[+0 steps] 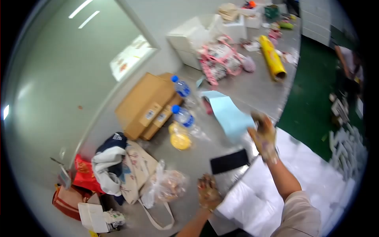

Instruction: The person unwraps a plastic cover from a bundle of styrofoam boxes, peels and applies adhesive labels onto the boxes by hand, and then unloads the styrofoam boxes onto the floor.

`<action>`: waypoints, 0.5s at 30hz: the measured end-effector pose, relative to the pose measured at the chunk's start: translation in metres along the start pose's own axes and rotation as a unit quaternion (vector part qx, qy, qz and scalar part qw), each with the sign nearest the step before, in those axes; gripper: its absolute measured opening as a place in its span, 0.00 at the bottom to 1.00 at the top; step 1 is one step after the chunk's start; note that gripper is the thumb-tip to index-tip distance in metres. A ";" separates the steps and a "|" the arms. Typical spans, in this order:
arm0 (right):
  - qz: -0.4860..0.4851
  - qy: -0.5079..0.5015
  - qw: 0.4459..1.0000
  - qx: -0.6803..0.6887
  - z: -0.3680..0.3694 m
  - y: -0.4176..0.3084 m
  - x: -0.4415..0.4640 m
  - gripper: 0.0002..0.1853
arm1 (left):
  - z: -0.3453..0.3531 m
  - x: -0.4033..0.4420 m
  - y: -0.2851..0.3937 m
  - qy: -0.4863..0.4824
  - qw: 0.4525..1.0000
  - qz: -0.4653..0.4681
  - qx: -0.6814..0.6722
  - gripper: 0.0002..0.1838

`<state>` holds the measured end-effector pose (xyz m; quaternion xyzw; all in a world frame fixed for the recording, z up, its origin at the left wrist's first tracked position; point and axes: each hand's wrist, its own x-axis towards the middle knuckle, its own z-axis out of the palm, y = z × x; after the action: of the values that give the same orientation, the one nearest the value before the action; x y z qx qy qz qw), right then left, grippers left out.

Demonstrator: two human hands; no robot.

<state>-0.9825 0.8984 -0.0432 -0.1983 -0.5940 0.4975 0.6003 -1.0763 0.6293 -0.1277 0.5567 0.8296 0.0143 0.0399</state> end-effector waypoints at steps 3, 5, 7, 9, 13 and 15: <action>0.061 -0.064 0.995 -0.045 -0.082 -0.120 -0.125 0.23 | -0.014 -0.001 0.012 -0.001 0.999 -0.031 0.018 0.49; 0.192 0.021 0.980 -0.037 -0.117 -0.174 -0.196 0.19 | -0.022 -0.008 0.027 0.023 0.998 -0.043 0.029 0.54; 0.156 0.030 0.975 -0.158 -0.144 -0.222 -0.238 0.13 | -0.020 -0.016 0.035 0.065 0.997 -0.035 0.023 0.48; 0.117 -0.053 0.967 -0.219 -0.173 -0.256 -0.282 0.12 | 0.014 -0.037 0.051 0.189 0.980 -0.034 -0.056 0.30; 0.091 -0.275 0.850 -0.440 -0.196 -0.348 -0.352 0.09 | -0.009 -0.161 0.175 -0.233 0.669 -0.110 -0.697 0.28; 0.170 -0.336 0.768 -0.518 -0.184 -0.381 -0.400 0.06 | -0.029 -0.226 0.249 -0.357 0.572 -0.050 -0.736 0.31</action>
<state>-0.5965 0.4679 0.0267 -0.3967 -0.8820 0.2432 0.0739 -0.7641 0.5152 -0.0706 0.2528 0.4779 0.4184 0.7298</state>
